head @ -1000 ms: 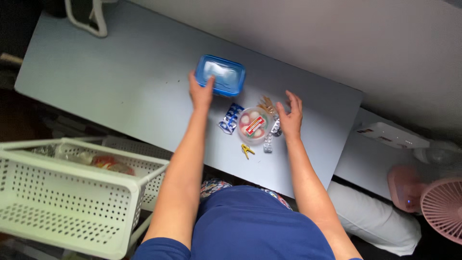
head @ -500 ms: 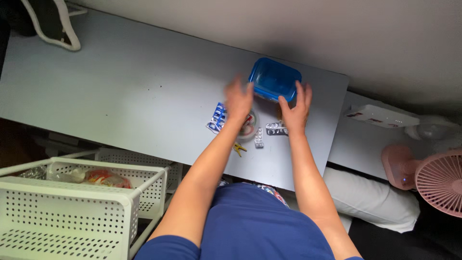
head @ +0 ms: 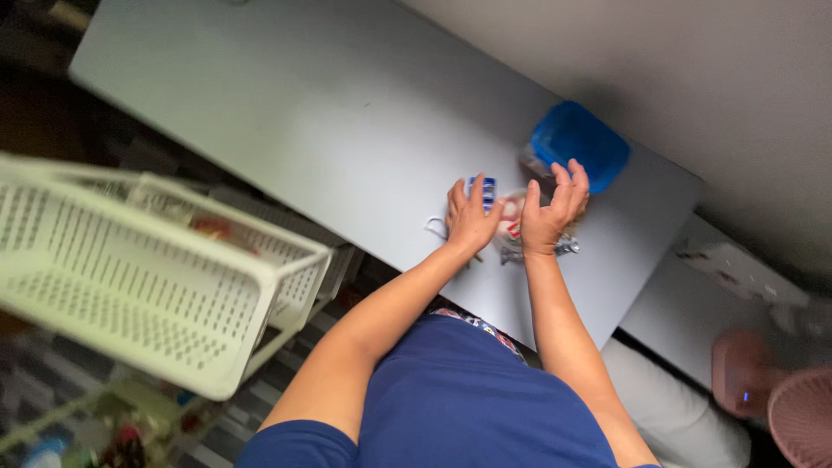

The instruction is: The person assembles a white plastic storage basket by inserting four cylindrical legs into the basket's corner holes. They handle the basket and legs, aligning and pushing each leg into place, then place the assembled basket on a nearby table.

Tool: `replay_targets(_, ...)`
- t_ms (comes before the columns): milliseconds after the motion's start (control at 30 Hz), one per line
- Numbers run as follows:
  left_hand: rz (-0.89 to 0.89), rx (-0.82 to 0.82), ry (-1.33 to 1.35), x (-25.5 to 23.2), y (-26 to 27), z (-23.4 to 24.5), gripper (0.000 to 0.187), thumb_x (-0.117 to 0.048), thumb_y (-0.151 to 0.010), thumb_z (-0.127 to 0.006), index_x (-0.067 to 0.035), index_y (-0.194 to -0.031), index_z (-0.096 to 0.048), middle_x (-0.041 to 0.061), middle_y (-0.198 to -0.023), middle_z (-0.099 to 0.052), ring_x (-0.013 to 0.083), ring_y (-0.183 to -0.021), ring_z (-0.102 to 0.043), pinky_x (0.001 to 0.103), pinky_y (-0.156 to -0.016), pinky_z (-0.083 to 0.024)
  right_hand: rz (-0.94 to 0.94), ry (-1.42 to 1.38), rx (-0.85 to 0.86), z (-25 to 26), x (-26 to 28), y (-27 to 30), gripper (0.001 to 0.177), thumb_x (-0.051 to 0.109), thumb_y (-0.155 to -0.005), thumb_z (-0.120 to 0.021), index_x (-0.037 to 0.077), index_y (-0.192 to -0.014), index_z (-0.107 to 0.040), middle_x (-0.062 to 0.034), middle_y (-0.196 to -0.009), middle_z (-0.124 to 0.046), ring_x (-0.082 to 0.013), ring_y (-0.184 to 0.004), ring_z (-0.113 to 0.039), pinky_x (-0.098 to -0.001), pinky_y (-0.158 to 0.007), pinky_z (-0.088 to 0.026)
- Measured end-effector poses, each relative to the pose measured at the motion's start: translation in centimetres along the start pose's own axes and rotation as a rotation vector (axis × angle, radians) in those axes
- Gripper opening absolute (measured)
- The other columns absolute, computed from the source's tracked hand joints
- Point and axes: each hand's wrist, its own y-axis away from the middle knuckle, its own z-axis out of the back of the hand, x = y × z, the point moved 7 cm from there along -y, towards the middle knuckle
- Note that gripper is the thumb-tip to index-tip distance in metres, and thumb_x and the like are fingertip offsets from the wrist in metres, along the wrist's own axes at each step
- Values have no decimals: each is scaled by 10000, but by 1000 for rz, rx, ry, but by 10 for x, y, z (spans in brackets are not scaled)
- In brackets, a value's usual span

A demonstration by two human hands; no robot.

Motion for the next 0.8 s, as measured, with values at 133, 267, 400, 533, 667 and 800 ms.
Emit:
replay_targets(133, -256, -184, 9, -32, 34, 127, 736, -345, -842, -748, -120, -1476, -449, 269, -1514, -324, 454, -1442, -273, 601, -1107, -315, 121, -200, 106, -35, 70, 5, 510, 18, -830, -772, 36, -1307, -591, -199, -1445, -509, -394, -1380, -472, -491, -1183, -355)
replay_targets(267, -449, -458, -292, -34, 90, 267, 659, -304, -839, -784, -153, -1421, -514, 193, -1462, -434, 431, -1432, -378, 580, -1096, -394, 286, -477, 492, -106, 154, 39, 556, 11, -751, -809, 61, -1265, -605, -140, -1357, -585, -357, -1328, -543, -450, -1159, -435)
replay_targets(400, -191, -610, -381, 17, 155, 368, 547, -270, -821, -803, -96, -1297, -597, 156, -1287, -509, 392, -1228, -515, 547, -924, -468, 404, -695, 1088, -188, 233, 137, 652, 19, -666, -801, 21, -1289, -611, -170, -1311, -585, -351, -1266, -564, -397, -1094, -460)
replay_targets(533, 115, -503, -396, 85, 193, 387, 526, -315, -746, -837, -7, -1110, -615, 196, -1100, -580, 401, -1001, -610, 530, -761, -526, 379, -723, 1265, -244, 270, 225, 598, 71, -617, -821, 19, -1186, -645, -190, -1208, -651, -335, -1114, -625, -389, -987, -509)
replay_targets(667, 37, -571, -551, 121, 201, 370, 216, -96, -801, -711, -37, -1000, -652, 151, -972, -656, 373, -899, -673, 481, -719, -573, 32, -612, 1354, -293, 255, 277, 366, 201, -753, -821, 25, -1053, -711, -145, -939, -759, -233, -859, -715, -377, -794, -562)
replay_targets(800, -82, -489, -521, 150, 205, 362, 197, -83, -747, -694, -29, -927, -637, 160, -939, -652, 356, -842, -678, 458, -727, -575, 116, -727, 1265, -303, 253, 301, 236, 227, -812, -816, 36, -939, -761, -103, -852, -777, -129, -763, -743, -322, -676, -574)
